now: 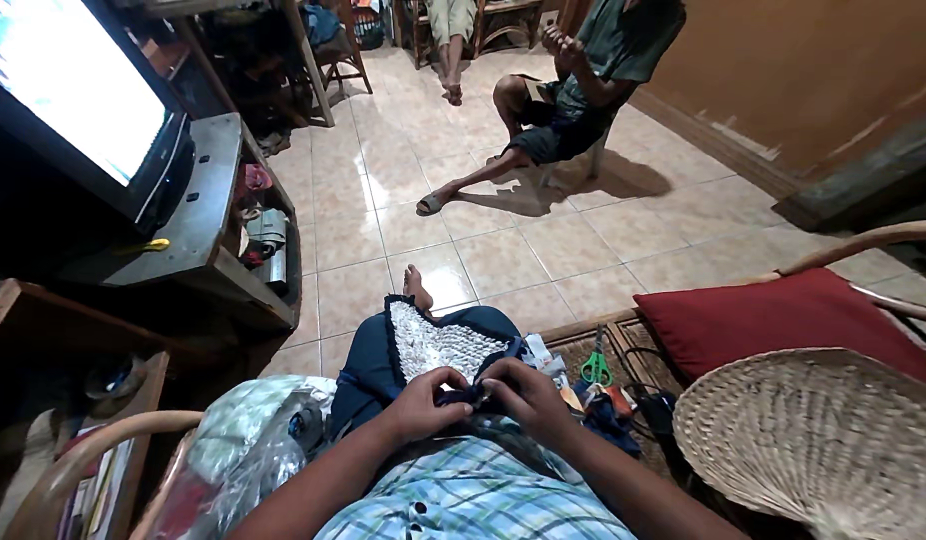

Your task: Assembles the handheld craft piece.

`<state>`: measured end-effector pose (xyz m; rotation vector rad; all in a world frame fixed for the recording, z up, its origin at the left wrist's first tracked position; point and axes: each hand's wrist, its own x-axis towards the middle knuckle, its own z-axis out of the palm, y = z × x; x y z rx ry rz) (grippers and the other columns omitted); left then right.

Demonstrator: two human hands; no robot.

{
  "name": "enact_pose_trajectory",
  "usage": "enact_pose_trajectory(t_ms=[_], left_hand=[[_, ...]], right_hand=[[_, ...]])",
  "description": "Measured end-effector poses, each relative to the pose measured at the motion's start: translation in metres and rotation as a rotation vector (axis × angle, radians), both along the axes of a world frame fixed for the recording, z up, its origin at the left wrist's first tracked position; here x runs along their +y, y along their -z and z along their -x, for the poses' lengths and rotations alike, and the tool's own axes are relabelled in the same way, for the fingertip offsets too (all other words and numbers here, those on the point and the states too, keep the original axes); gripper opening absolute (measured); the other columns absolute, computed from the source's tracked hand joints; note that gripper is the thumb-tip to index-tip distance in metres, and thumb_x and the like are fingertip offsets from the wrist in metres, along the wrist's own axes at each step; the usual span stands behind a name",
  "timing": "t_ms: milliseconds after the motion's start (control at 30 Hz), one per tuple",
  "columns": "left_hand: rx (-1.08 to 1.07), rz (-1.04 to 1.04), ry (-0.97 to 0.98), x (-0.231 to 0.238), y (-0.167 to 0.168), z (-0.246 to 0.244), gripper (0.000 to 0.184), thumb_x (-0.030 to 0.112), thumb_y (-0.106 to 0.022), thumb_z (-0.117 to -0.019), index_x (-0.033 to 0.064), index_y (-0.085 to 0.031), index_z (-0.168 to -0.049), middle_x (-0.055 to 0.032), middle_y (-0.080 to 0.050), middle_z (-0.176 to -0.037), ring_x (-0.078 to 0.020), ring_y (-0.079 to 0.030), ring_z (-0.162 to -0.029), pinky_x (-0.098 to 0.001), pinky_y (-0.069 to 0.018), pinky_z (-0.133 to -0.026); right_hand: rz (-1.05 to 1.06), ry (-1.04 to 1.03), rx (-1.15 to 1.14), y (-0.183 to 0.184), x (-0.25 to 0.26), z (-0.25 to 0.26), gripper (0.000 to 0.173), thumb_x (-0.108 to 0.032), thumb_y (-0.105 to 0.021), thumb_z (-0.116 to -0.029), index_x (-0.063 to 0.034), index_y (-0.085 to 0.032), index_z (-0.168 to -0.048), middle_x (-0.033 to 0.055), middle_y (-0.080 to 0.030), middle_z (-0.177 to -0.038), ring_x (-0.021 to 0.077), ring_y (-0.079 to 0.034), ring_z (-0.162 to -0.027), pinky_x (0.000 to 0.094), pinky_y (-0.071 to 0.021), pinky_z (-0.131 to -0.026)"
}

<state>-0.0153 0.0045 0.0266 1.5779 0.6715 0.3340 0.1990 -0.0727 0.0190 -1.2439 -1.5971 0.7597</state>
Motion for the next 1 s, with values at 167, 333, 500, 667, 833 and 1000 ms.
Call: enact_pose_trajectory(t_ms=[167, 333, 500, 667, 833, 1000], left_hand=[[0.096, -0.104, 0.006, 0.003, 0.000, -0.002, 0.026, 0.013, -0.063, -0.0992, -0.0032, -0.066, -0.120, -0.0118, -0.068, -0.111, -0.0073, -0.064, -0.085, -0.0245, -0.0543, -0.081], [0.118, -0.068, 0.017, 0.004, 0.000, -0.003, 0.027, 0.012, -0.064, -0.0975, -0.0031, -0.065, -0.120, -0.0115, -0.068, -0.110, -0.0082, -0.063, -0.084, -0.0255, -0.0540, -0.079], [0.027, -0.174, -0.043, -0.002, 0.008, -0.008, 0.027, 0.018, -0.068, -0.0961, -0.0022, -0.070, -0.113, -0.0077, -0.069, -0.103, -0.0038, -0.063, -0.085, -0.0211, -0.0528, -0.080], [0.011, -0.198, 0.012, -0.001, 0.008, -0.007, 0.024, 0.014, -0.063, -0.0975, -0.0048, -0.070, -0.110, -0.0135, -0.066, -0.106, -0.0090, -0.062, -0.093, -0.0234, -0.0521, -0.085], [0.034, -0.075, -0.012, -0.002, 0.011, -0.009, 0.025, 0.015, -0.056, -0.1023, -0.0054, -0.067, -0.112, -0.0120, -0.065, -0.108, -0.0082, -0.062, -0.094, -0.0244, -0.0521, -0.087], [0.039, 0.046, -0.099, 0.000, 0.013, -0.008, 0.023, 0.017, -0.060, -0.1027, -0.0041, -0.065, -0.109, -0.0067, -0.066, -0.099, -0.0054, -0.062, -0.088, -0.0252, -0.0529, -0.084]], right_hand=[[0.419, 0.155, 0.539, -0.005, 0.006, 0.009, 0.004, -0.006, -0.055, -0.1021, -0.0029, -0.058, -0.100, 0.0012, -0.066, -0.085, 0.0087, -0.066, -0.071, 0.0255, -0.0584, -0.068], [0.317, 0.180, 0.469, -0.005, 0.006, 0.024, 0.005, -0.006, -0.061, -0.0983, -0.0008, -0.061, -0.099, 0.0010, -0.066, -0.084, 0.0058, -0.064, -0.068, 0.0219, -0.0568, -0.063], [-0.301, -0.023, -0.243, -0.003, 0.018, 0.011, 0.013, -0.014, -0.067, -0.0954, -0.0021, -0.072, -0.093, 0.0095, -0.071, -0.086, 0.0120, -0.067, -0.079, 0.0233, -0.0561, -0.076], [-0.223, -0.054, -0.393, -0.023, 0.043, -0.007, 0.010, -0.011, -0.068, -0.0924, -0.0028, -0.074, -0.094, 0.0096, -0.072, -0.084, 0.0218, -0.069, -0.079, 0.0386, -0.0571, -0.078], [-0.097, -0.005, -0.551, -0.002, 0.063, -0.017, 0.024, -0.024, -0.062, -0.1005, -0.0042, -0.076, -0.103, 0.0131, -0.075, -0.102, 0.0334, -0.071, -0.102, 0.0577, -0.0481, -0.100], [-0.157, -0.178, -0.417, 0.006, 0.041, -0.020, 0.030, -0.037, -0.071, -0.0922, -0.0072, -0.075, -0.095, 0.0117, -0.072, -0.101, 0.0314, -0.067, -0.101, 0.0550, -0.0508, -0.090]])
